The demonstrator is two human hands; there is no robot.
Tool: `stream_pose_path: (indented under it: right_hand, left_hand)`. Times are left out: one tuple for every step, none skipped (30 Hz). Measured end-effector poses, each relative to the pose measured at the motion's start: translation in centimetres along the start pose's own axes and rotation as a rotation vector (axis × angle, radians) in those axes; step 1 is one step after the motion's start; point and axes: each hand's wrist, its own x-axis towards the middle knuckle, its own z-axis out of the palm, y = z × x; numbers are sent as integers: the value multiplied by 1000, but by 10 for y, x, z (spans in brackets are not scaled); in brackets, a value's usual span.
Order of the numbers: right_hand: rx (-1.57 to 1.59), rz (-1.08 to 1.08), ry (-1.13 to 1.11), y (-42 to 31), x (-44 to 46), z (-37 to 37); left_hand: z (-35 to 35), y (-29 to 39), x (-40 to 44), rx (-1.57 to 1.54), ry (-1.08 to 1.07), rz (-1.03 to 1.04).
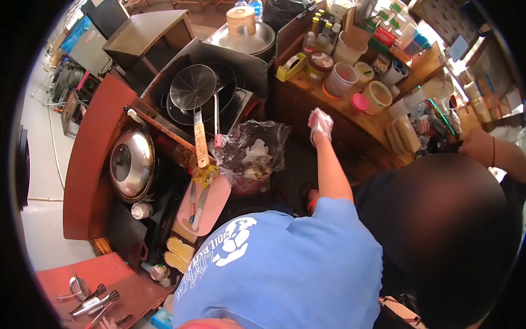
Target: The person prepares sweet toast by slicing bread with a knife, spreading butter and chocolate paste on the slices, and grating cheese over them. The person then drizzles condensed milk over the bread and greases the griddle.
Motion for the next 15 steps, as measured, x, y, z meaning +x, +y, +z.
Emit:
stream_pose_path:
  right_hand:
    - [-36, 53, -9, -6, 32, 6]
    - [-14, 97, -43, -10, 64, 13]
    - [69, 157, -56, -20, 89, 28]
    - [165, 231, -56, -27, 124, 42]
    - [261, 303, -59, -32, 157, 57]
    - [244, 216, -89, -39, 175, 70]
    - [225, 128, -120, -47, 193, 84]
    - [257, 198, -46, -55, 217, 98]
    - [300, 222, 95, -67, 224, 114]
    - [412, 181, 113, -46, 277, 108]
    - [521, 141, 135, -22, 330, 100]
    - [505, 155, 139, -13, 342, 106]
    - [535, 161, 193, -5, 347, 110]
    - [568, 160, 242, -4, 347, 113]
    - [558, 163, 242, -5, 346, 114]
  left_hand:
    - [-80, -75, 16, -848, -50, -156]
    - [-115, -97, 29, -1064, -54, -223]
    - [-139, -109, 38, -1195, -49, -251]
    - [-162, -119, 52, -1274, -26, -264]
    - [-174, -119, 60, -1287, 31, -228]
    - [-185, -115, 68, -1338, 102, -234]
    - [-197, -111, 76, -1389, 172, -240]
    - [-210, -109, 85, -1389, 161, -235]
    - [-224, -110, 94, -1509, 126, -197]
    - [-236, -110, 102, -1626, 88, -154]
    - [-249, -111, 110, -1621, 73, -139]
    - [-262, -112, 116, -1630, 7, -64]
    - [-271, -110, 117, -1635, -57, 13]
    - [-278, -105, 117, -1755, -117, 22]
    - [-285, -102, 114, -1757, -126, 28]
